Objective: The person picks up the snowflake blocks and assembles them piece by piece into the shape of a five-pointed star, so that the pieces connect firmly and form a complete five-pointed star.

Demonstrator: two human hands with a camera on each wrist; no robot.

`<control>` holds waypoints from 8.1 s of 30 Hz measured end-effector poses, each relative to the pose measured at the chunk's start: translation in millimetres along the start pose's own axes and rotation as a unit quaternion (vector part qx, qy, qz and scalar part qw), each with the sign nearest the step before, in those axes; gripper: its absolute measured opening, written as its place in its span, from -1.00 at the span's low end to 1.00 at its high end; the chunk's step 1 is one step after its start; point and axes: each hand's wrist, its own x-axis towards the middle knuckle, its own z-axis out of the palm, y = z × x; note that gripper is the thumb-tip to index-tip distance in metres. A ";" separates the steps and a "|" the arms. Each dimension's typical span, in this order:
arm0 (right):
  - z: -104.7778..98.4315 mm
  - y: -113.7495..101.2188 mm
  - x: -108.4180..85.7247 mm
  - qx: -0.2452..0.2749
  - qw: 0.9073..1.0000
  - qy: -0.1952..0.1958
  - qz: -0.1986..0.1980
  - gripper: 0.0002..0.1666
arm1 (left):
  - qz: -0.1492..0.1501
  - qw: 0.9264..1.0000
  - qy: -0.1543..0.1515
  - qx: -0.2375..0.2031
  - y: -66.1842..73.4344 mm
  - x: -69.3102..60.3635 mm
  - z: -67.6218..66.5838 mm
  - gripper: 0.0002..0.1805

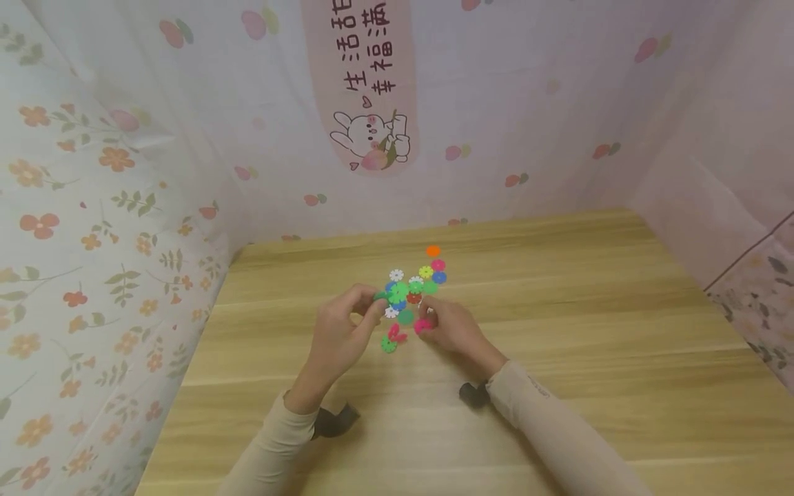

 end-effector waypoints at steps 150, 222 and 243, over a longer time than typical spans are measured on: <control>-71.2 -71.7 -45.2 0.409 0.910 0.063 -0.015 -0.63 | -0.123 0.979 -0.023 -0.160 9.8 -1.3 20.2 -0.86; -10.4 -5.5 12.8 0.183 0.972 0.006 0.146 -0.78 | -0.278 0.948 -0.137 -0.069 -49.8 -16.4 18.3 -0.81; -47.2 -64.9 12.6 0.378 0.923 0.043 0.055 -0.71 | -0.253 0.951 -0.078 -0.158 -48.5 8.1 27.5 -0.77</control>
